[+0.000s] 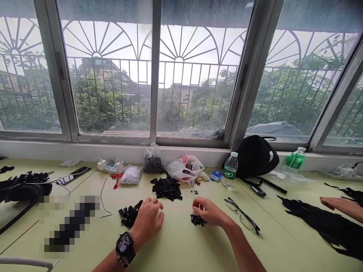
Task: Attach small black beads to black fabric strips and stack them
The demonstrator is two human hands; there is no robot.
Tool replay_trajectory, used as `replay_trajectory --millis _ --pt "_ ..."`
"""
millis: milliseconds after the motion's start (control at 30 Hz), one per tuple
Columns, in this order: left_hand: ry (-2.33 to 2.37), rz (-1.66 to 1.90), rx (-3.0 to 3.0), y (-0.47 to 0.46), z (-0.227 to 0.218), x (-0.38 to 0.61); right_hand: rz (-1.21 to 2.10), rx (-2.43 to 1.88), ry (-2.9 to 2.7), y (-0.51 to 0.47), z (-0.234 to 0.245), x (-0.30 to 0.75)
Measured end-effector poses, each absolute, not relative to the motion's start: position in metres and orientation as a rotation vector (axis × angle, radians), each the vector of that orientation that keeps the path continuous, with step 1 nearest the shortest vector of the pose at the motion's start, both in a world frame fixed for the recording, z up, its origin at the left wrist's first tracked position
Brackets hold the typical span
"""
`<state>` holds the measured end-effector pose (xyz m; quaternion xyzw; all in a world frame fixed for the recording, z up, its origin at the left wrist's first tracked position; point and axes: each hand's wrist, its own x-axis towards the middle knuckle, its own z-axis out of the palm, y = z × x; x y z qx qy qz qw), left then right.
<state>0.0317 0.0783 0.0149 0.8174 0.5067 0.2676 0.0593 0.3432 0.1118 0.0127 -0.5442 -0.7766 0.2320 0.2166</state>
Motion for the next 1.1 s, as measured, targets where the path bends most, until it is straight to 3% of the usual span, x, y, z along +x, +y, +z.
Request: replay_trajectory --millis 267,933,1100 --pt "1.466 0.846 2.457 0.078 0.011 0.033 0.817 -1.453 -2.165 0.106 0.017 0.336" --pt "1.457 0.795 2.508 0.08 0.007 0.033 0.719 -1.383 -2.197 0.108 0.013 0.325" --pt "1.433 0.809 2.509 0.079 0.007 0.033 0.546 -1.363 -2.166 0.104 0.017 0.31"
